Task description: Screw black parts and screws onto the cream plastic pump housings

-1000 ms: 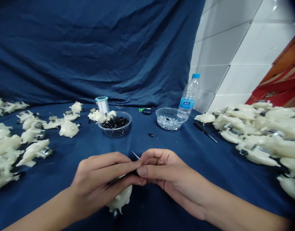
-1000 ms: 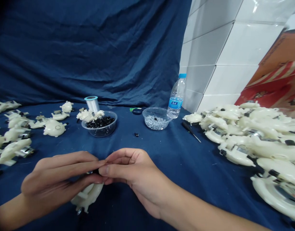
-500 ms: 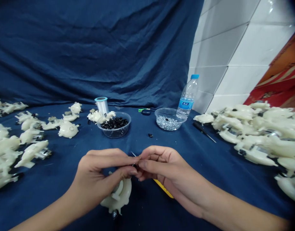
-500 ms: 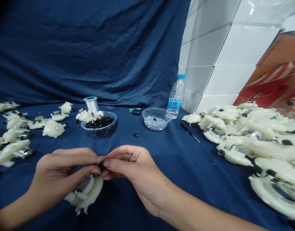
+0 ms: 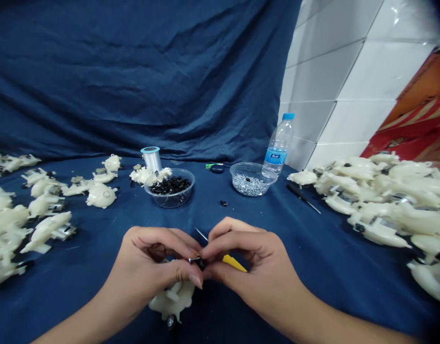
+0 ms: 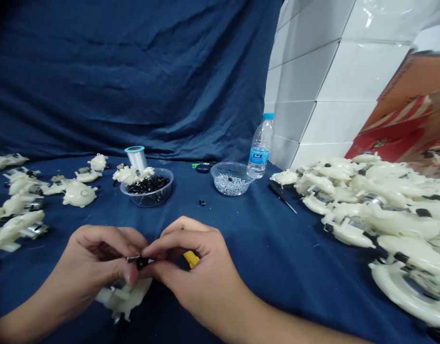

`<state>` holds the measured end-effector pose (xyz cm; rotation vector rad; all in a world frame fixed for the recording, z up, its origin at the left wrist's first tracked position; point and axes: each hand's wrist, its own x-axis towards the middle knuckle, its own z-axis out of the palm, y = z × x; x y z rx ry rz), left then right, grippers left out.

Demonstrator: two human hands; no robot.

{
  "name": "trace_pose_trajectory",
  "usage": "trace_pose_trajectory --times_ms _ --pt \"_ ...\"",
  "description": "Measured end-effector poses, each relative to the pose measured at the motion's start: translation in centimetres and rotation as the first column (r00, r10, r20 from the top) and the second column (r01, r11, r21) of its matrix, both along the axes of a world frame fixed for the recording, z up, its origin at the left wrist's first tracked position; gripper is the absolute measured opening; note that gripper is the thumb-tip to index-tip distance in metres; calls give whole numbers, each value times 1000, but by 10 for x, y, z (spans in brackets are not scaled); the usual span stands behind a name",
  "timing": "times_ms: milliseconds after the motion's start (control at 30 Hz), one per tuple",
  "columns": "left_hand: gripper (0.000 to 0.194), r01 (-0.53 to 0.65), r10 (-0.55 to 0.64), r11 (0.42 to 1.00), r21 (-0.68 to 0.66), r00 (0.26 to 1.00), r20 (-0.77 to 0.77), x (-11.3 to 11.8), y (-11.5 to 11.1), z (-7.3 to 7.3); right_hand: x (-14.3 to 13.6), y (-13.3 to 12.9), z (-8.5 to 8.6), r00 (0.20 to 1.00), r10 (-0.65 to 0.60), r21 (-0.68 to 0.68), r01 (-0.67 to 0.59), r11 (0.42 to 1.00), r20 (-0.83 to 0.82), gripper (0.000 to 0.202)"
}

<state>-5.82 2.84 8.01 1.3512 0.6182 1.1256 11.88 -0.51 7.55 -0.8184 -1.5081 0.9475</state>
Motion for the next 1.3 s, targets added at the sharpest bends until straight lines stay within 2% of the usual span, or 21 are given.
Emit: trace_pose_trajectory --times_ms 100,300,533,767,900,1300 --pt "38 -18 18 1000 -15 999 41 -1 -1 -2 1 -1 2 1000 -4 27 4 1000 6 31" --pt "29 -104 106 992 -65 993 42 1 -4 0 3 -2 4 1000 -11 25 11 1000 27 22" --pt "26 -27 26 1000 7 998 59 -4 1 -7 3 -2 7 997 -33 4 33 999 64 16" --pt "28 -108 108 994 7 994 -4 -2 -3 -4 3 -2 5 992 -64 26 61 998 110 17" --pt "26 -112 113 993 30 993 -23 -1 -1 -3 2 -2 5 989 -76 67 67 995 130 17" --pt "25 -140 141 990 15 989 -52 1 -4 -3 4 -1 3 976 -102 83 88 993 190 20"
